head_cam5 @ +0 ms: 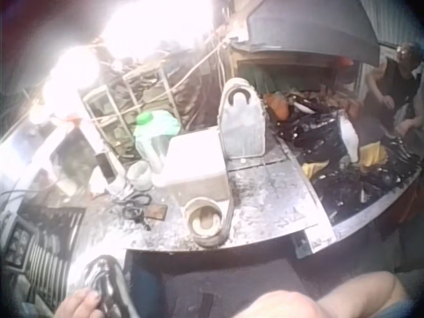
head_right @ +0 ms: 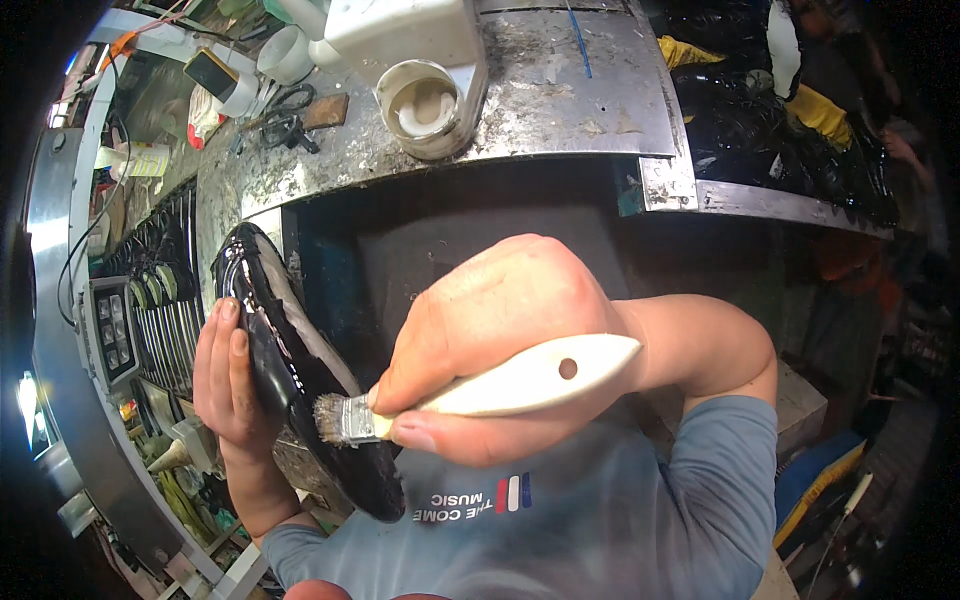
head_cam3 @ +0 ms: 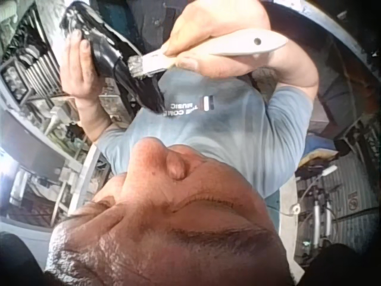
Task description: The person repeatedly applies a white substance to the sole of a black shoe using a paintbrush. They dip the brush into a container on the workbench and carefully coat the sole, then place the shoe on a nearby shelf before picking up another shoe to repeat the process.
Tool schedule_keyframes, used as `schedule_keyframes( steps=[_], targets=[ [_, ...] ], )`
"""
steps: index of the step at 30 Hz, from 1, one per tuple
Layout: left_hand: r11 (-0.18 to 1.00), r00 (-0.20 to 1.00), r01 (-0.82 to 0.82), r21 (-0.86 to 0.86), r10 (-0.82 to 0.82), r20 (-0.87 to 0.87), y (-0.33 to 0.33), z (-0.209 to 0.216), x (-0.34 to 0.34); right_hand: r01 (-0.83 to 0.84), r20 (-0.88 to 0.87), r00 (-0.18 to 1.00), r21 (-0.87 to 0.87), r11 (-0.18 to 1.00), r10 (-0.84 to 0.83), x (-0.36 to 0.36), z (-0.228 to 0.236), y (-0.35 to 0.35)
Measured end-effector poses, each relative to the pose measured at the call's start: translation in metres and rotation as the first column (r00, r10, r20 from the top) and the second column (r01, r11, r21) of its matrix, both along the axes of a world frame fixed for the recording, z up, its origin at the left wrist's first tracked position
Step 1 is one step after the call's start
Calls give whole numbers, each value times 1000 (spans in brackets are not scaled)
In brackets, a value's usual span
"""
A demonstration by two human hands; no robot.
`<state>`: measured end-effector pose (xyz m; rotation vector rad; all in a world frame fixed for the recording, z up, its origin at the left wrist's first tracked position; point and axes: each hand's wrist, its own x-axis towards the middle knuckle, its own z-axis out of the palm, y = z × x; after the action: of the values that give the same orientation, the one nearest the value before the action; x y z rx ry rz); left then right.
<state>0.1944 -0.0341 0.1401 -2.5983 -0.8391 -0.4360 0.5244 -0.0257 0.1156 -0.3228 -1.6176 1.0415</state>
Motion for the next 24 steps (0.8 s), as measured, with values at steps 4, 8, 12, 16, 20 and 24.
schedule_keyframes(
  steps=[4,8,12,16,20,24],
  targets=[
    [995,995,-82,-57,85,50,3,-3,3,-11,-26,1000,5,1000,11,0,1,-5],
    [988,982,-138,-70,145,117,5,-7,4,-48,-38,998,-2,999,48,1,4,-6],
    [968,965,-212,-133,229,128,4,-11,4,-44,-39,998,12,999,44,1,5,-6],
    [946,946,-244,-213,281,163,3,-14,6,-30,-25,999,32,999,31,2,11,-5],
    [911,921,-251,-328,328,208,-3,-15,10,-23,-9,1000,52,998,24,2,21,0],
    [837,869,-188,-514,385,310,-12,-25,9,-23,-12,1000,89,996,24,0,33,6]
  ],
)
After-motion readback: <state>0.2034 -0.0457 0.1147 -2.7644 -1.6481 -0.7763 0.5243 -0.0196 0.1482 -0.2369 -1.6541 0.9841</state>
